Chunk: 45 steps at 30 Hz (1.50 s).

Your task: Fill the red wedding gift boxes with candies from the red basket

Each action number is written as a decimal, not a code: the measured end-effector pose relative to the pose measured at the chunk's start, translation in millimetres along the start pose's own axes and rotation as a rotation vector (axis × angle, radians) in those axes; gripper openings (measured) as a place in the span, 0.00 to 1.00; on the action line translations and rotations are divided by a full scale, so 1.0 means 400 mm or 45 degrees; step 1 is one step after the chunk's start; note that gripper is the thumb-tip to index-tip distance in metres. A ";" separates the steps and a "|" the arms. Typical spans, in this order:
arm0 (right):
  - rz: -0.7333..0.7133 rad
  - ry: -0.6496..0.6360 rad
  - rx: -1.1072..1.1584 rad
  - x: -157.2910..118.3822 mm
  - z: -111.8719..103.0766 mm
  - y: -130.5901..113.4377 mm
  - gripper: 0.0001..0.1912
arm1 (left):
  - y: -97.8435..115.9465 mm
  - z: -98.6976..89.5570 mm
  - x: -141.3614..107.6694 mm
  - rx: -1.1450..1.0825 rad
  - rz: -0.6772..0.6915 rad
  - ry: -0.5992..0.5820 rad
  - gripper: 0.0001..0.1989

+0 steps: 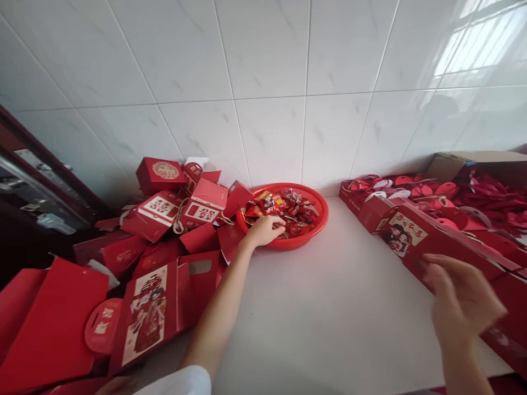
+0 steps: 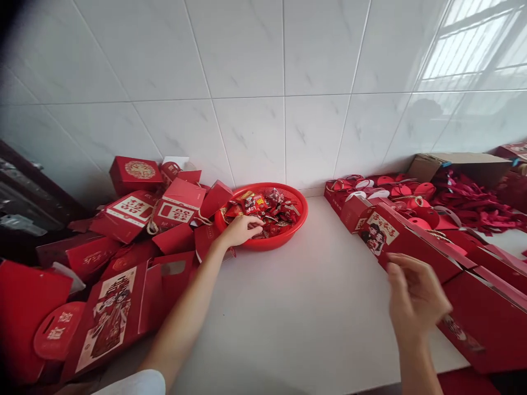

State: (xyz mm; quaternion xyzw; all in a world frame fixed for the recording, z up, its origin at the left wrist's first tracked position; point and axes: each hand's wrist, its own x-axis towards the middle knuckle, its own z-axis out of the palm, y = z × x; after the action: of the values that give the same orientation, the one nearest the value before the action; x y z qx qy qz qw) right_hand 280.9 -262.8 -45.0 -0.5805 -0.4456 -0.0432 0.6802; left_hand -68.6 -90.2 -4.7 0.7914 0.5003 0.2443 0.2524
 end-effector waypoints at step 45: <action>0.120 -1.800 0.471 -0.281 0.437 -0.055 0.08 | -0.048 -0.436 -0.431 0.580 -0.637 1.833 0.14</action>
State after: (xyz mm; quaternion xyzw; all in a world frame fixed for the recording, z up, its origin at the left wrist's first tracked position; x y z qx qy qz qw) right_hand 103.7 -176.6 -114.5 -0.3639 -0.7527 0.4470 0.3182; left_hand -258.5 -213.9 91.2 0.3354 0.7410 0.5235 -0.2537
